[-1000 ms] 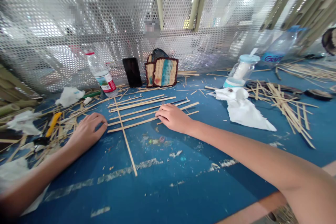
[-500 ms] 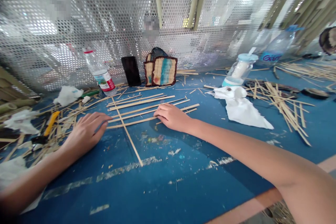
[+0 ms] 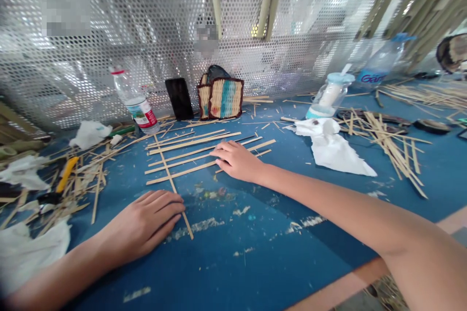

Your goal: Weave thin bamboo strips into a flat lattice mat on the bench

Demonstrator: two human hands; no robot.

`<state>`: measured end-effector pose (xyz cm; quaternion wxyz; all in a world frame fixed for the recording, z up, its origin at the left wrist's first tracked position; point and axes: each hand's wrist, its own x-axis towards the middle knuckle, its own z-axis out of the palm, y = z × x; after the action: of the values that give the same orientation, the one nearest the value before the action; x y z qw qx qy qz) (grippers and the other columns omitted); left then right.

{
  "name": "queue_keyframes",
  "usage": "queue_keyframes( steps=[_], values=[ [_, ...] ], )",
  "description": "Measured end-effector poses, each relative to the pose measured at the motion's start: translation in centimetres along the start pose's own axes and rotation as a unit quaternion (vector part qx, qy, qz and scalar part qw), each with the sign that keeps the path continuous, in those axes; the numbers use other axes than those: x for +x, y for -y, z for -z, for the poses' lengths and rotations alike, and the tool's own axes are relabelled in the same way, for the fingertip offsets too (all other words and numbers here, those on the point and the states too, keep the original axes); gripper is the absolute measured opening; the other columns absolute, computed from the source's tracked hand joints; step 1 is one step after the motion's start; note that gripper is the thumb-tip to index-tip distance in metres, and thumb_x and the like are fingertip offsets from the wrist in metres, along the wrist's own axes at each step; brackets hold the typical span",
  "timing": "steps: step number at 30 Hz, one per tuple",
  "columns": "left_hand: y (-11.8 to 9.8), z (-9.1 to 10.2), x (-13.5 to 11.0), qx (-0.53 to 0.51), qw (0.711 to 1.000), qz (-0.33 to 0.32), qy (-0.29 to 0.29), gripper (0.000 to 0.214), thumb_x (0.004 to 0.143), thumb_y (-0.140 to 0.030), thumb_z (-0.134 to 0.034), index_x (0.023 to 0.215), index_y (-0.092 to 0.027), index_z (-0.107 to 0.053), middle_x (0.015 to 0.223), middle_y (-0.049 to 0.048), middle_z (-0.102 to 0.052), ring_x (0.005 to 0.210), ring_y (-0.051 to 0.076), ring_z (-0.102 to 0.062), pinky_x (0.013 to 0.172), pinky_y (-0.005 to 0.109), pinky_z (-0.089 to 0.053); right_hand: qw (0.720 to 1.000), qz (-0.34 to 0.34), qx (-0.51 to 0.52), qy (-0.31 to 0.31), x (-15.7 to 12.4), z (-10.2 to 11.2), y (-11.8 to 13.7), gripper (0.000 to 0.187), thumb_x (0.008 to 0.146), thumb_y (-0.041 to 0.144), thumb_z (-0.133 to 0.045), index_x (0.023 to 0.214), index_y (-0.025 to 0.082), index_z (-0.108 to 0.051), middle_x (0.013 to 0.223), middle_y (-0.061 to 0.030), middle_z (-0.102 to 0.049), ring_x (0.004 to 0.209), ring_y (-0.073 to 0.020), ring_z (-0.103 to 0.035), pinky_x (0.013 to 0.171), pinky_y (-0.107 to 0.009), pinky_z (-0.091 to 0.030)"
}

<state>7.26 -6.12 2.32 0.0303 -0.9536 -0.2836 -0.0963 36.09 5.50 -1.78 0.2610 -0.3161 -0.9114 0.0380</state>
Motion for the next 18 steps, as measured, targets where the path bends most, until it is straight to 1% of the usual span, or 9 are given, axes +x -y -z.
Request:
queue_keyframes(
  steps=[4, 9, 12, 14, 16, 18],
  values=[
    [0.0, -0.1, 0.0, -0.004, 1.000, 0.009, -0.009, 0.028, 0.103, -0.026, -0.038, 0.107, -0.020, -0.064, 0.104, 0.0077, -0.070, 0.095, 0.022, -0.066, 0.084, 0.037, -0.053, 0.999, -0.025, -0.001, 0.028, 0.1, -0.1, 0.0, 0.029, 0.102, 0.024, -0.047, 0.125, 0.020, -0.065, 0.120, -0.0111, -0.064, 0.112, -0.0261, -0.056, 0.099, -0.047, -0.045],
    [-0.1, -0.3, -0.2, -0.009, 1.000, -0.006, -0.029, 0.023, 0.103, -0.023, -0.040, 0.106, -0.020, -0.063, 0.100, 0.0072, -0.070, 0.091, 0.021, -0.065, 0.082, 0.036, -0.052, 0.999, -0.035, -0.016, 0.021, 0.1, -0.1, -0.1, 0.028, 0.102, 0.025, -0.048, 0.122, 0.021, -0.066, 0.114, -0.0106, -0.063, 0.108, -0.0261, -0.055, 0.097, -0.047, -0.045],
    [0.4, -0.2, -0.5, -0.024, 0.999, -0.004, -0.044, 0.020, 0.102, -0.023, -0.042, 0.105, -0.020, -0.062, 0.095, 0.0055, -0.070, 0.088, 0.020, -0.066, 0.081, 0.034, -0.051, 0.999, -0.033, -0.019, 0.015, 0.1, -0.2, -0.1, 0.028, 0.101, 0.024, -0.048, 0.122, 0.019, -0.066, 0.111, -0.0112, -0.061, 0.106, -0.0261, -0.054, 0.097, -0.046, -0.045],
    [1.2, -0.2, -0.7, -0.013, 0.997, 0.028, -0.066, 0.019, 0.102, -0.025, -0.043, 0.105, -0.020, -0.062, 0.097, 0.0055, -0.070, 0.091, 0.020, -0.066, 0.082, 0.034, -0.050, 0.999, -0.036, -0.022, 0.015, 0.1, -0.2, -0.1, 0.027, 0.100, 0.025, -0.049, 0.121, 0.018, -0.066, 0.109, -0.0116, -0.060, 0.105, -0.0263, -0.054, 0.096, -0.045, -0.046],
    [2.3, -0.2, -1.0, 0.028, 0.991, 0.095, -0.084, 0.021, 0.102, -0.030, -0.043, 0.107, -0.020, -0.062, 0.104, 0.0071, -0.070, 0.095, 0.023, -0.065, 0.083, 0.037, -0.050, 0.999, -0.039, -0.023, 0.014, 0.1, -0.2, -0.1, 0.026, 0.100, 0.024, -0.048, 0.118, 0.018, -0.066, 0.108, -0.0116, -0.060, 0.104, -0.0263, -0.054, 0.095, -0.045, -0.046],
    [3.6, -0.3, -1.3, 0.080, 0.978, 0.175, -0.084, 0.028, 0.102, -0.036, -0.041, 0.112, -0.019, -0.061, 0.112, 0.0096, -0.068, 0.101, 0.027, -0.064, 0.084, 0.041, -0.049, 0.999, -0.040, -0.023, 0.011, 0.1, -0.2, 0.0, 0.025, 0.100, 0.024, -0.048, 0.116, 0.019, -0.066, 0.107, -0.0114, -0.059, 0.103, -0.0260, -0.054, 0.094, -0.044, -0.047]
  ],
)
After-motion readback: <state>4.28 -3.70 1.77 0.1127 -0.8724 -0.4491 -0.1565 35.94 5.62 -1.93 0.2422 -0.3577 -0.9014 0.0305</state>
